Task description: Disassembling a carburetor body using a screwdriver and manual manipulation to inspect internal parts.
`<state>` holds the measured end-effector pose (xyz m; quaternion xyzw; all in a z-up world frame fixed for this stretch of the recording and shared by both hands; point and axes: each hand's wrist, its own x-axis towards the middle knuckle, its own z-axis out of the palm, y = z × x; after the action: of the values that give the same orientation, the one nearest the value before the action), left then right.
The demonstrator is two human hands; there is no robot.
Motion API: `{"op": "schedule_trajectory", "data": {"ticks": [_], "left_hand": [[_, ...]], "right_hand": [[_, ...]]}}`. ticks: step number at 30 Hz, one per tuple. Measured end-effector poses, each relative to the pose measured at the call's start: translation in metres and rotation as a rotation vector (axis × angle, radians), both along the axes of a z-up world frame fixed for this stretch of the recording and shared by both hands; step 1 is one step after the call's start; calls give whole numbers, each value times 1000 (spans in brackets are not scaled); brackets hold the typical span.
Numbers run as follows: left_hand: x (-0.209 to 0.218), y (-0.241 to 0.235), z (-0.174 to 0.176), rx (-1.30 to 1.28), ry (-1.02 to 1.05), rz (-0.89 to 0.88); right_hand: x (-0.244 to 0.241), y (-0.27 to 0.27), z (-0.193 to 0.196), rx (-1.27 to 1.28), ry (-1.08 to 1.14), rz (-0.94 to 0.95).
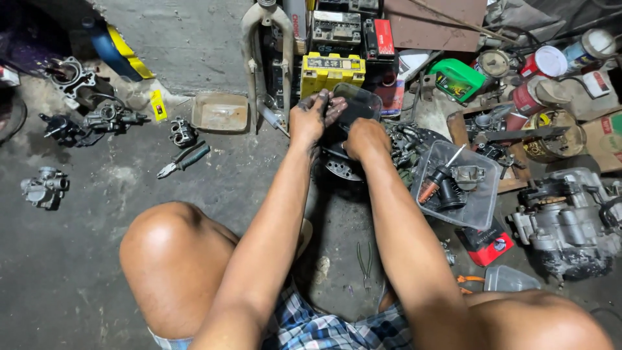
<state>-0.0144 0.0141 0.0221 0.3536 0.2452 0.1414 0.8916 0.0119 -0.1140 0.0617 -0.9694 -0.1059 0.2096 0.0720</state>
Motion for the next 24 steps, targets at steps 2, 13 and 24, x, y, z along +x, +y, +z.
{"op": "schedule_trajectory", "data": {"ticks": [2, 13, 24], "left_hand": [[-1, 3, -3, 12, -2, -11], [3, 1, -6, -78, 39, -3], [13, -111, 1, 59, 5, -265]], "right_hand": [[-1, 0, -6, 9, -12, 2], [-15, -21, 23, 154, -74, -81], [-29, -122, 29, 742, -304, -580]]}}
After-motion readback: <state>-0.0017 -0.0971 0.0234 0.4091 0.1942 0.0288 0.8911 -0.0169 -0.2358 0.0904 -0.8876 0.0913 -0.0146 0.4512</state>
